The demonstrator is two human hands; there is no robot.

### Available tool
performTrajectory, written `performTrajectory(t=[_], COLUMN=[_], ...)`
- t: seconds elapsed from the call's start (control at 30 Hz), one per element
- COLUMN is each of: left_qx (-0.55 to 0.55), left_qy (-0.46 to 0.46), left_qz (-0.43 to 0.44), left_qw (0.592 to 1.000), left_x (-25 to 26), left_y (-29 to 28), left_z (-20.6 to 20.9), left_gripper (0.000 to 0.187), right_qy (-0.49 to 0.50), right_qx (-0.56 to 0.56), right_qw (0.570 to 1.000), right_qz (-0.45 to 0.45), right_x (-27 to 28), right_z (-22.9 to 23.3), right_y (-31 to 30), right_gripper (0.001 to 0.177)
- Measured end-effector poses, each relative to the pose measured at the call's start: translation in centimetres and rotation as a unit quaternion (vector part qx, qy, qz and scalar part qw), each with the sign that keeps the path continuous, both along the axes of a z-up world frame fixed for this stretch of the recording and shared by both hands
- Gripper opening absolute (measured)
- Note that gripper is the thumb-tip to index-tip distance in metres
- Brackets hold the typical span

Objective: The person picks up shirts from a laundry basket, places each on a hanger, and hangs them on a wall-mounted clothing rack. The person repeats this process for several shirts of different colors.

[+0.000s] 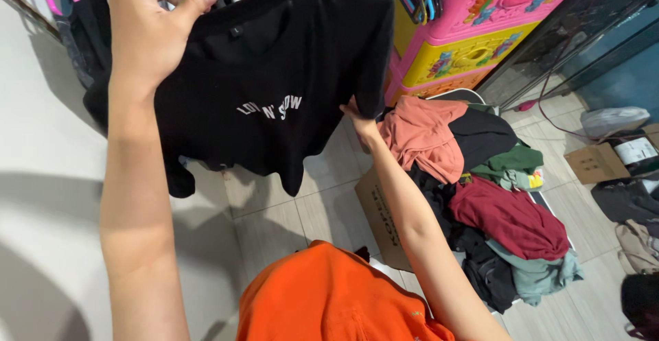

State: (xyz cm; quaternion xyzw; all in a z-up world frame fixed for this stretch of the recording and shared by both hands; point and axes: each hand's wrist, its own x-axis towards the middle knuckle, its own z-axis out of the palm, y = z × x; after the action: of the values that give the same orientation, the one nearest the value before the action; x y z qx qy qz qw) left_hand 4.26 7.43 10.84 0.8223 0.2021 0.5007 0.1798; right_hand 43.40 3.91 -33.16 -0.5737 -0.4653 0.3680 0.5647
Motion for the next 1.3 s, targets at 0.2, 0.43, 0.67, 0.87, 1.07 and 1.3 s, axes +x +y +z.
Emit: performTrajectory(t=[0.2,0.43,0.67,0.87,1.07,1.3], left_qx=[0.034,0.019,-0.035,-0.04,-0.126,0.067], left_qy=[0.005,0.019,0.042,0.057,0.058,0.018], left_qz=[0.024,0.066,0.031,0.012,0.013,0.125], left_qw=[0.999,0.997,0.998,0.997,0.99,0.99], left_x=[-2.5,-3.9,-1.7,1.3,3.0,-4.6], left_y=[1.4,4.0,2.5,0.8,0.6,1.5], left_z=[-0.8,-3.9,-4.9,-4.6,-4.8,-8.6], left_gripper=[0.012,0.011,0.012,0.017,0.017,0.073], right_qy=[0.025,0.096,-0.021,-0.11,-0.412,-0.388], right_qx=[-0.032,0.036,0.148,0.248,0.272,0.336], right_qw=[0.991,0.991,0.957,0.962,0.866,0.858], right_qz=[-0.128,-0.087,-0.248,-0.012,0.076,0.031], right_x=[3.8,8.3,9.6,-1.1,-8.5,-4.3], right_z=[2.1,3.5,13.7,30.2,36.4,36.6], right_y=[0.2,-1.3,0.2,-2.9,-3.3,-1.3], right_gripper=[0.039,0.024,0.026,0.029,0.028,0.02])
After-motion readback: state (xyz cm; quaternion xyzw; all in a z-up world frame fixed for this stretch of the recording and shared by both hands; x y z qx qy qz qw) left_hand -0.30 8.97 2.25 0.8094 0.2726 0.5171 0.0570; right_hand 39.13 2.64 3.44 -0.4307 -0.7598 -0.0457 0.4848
